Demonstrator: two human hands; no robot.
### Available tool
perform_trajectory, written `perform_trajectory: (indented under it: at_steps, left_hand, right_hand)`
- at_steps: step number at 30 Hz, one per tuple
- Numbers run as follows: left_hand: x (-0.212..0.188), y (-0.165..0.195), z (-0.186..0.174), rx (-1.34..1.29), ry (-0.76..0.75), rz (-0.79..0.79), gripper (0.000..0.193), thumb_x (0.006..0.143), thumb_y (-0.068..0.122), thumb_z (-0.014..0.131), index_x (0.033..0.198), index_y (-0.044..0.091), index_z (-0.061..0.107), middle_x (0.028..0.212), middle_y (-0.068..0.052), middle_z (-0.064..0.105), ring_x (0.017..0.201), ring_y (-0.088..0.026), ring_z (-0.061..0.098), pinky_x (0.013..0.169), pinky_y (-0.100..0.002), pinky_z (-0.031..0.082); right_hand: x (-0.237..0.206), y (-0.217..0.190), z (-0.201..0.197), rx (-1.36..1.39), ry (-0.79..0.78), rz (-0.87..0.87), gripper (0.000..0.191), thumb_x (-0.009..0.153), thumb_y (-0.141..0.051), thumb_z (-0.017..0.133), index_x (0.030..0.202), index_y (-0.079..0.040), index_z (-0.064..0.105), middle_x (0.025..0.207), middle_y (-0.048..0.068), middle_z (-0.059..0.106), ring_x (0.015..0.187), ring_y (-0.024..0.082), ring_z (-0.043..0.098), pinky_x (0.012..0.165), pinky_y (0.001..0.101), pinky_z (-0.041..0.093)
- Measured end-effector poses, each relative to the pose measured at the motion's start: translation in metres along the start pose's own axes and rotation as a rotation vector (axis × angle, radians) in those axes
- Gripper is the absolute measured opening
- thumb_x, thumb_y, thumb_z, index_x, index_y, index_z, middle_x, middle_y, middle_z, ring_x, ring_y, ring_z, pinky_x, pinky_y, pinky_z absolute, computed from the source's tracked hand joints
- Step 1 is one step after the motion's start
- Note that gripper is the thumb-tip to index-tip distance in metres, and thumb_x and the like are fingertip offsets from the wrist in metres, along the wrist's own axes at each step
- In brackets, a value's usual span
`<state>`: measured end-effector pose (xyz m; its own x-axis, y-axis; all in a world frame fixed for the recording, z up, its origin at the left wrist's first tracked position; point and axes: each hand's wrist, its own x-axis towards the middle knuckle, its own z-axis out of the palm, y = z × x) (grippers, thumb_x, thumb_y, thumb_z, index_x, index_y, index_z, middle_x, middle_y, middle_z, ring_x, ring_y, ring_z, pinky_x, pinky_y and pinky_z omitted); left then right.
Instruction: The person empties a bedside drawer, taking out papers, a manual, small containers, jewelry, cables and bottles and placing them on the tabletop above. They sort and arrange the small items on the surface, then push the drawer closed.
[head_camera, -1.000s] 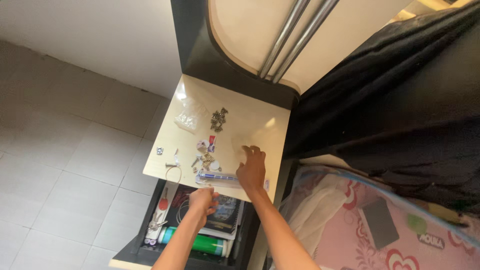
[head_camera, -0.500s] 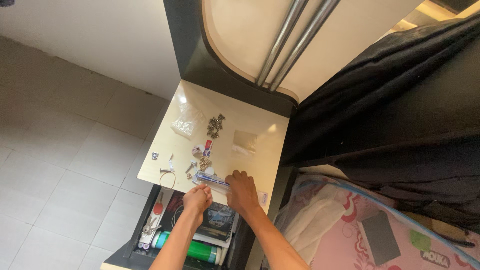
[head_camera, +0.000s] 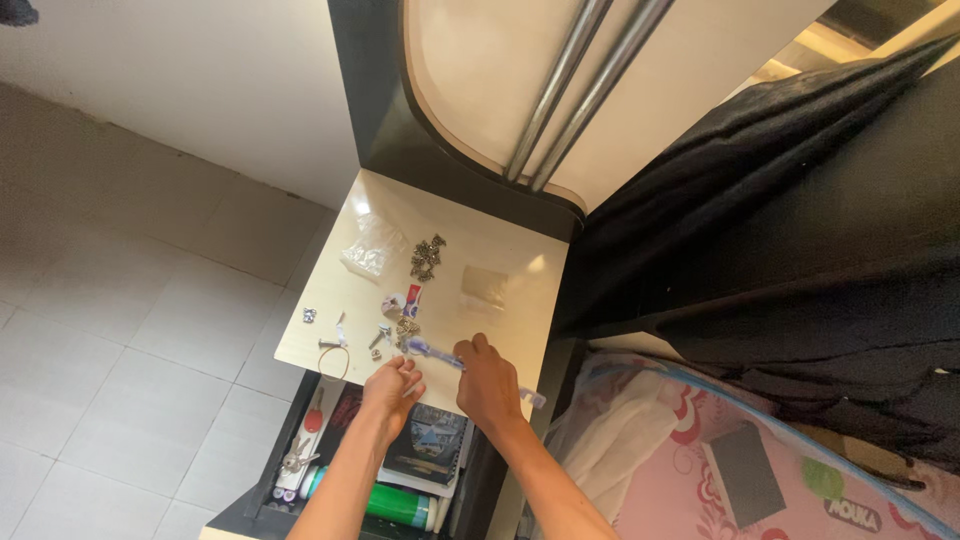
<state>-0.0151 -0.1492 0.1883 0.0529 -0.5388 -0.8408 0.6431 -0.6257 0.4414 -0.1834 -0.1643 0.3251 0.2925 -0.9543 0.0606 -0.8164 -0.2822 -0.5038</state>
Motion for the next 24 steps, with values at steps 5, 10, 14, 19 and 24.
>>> perform_trajectory:
  at_steps: [5, 10, 14, 19, 24]
  left_hand:
    - [-0.011, -0.001, -0.006, 0.026, -0.017, -0.017, 0.063, 0.094, -0.005, 0.041, 0.156, 0.002, 0.034, 0.154, -0.014, 0.048, 0.126, -0.030, 0.056, 0.103, -0.046, 0.048]
    - [-0.028, -0.003, -0.015, 0.060, -0.037, -0.037, 0.059, 0.096, -0.001, 0.041, 0.155, 0.002, 0.036, 0.153, -0.015, 0.051, 0.128, -0.030, 0.057, 0.103, -0.046, 0.047]
    - [-0.042, 0.004, -0.017, 0.066, -0.091, -0.044, 0.054, 0.098, 0.005, 0.045, 0.152, 0.002, 0.039, 0.147, -0.015, 0.056, 0.123, -0.029, 0.061, 0.100, -0.043, 0.050]
    - [-0.059, 0.026, -0.017, 0.043, -0.243, -0.101, 0.037, 0.099, 0.020, 0.059, 0.131, 0.002, 0.056, 0.126, -0.011, 0.065, 0.112, -0.027, 0.065, 0.093, -0.042, 0.054]
    - [-0.069, 0.032, -0.040, 0.208, -0.214, -0.038, 0.022, 0.100, 0.022, 0.062, 0.115, 0.006, 0.063, 0.102, -0.008, 0.070, 0.094, -0.022, 0.066, 0.080, -0.036, 0.057]
  right_hand:
    - [-0.001, -0.004, 0.009, -0.073, 0.080, 0.167, 0.030, 0.081, 0.002, 0.061, 0.110, -0.007, 0.061, 0.101, 0.015, 0.060, 0.088, 0.037, 0.065, 0.068, 0.0513, 0.052]
    - [-0.002, -0.006, 0.021, -0.216, -0.026, 0.277, 0.032, 0.080, 0.002, 0.061, 0.111, -0.007, 0.059, 0.102, 0.015, 0.061, 0.088, 0.037, 0.067, 0.069, 0.0511, 0.054]
    - [-0.008, -0.019, 0.017, -0.132, 0.069, 0.231, 0.034, 0.081, -0.003, 0.065, 0.115, -0.009, 0.061, 0.101, 0.015, 0.064, 0.089, 0.038, 0.067, 0.071, 0.0522, 0.052]
    - [-0.012, -0.047, 0.010, 0.255, -0.018, 0.253, 0.035, 0.082, -0.014, 0.071, 0.116, -0.012, 0.066, 0.096, 0.015, 0.070, 0.086, 0.036, 0.070, 0.075, 0.0474, 0.054]
    - [-0.026, -0.069, 0.016, 0.365, -0.116, 0.327, 0.040, 0.079, -0.018, 0.073, 0.118, -0.012, 0.069, 0.091, 0.017, 0.073, 0.087, 0.035, 0.072, 0.079, 0.0437, 0.055]
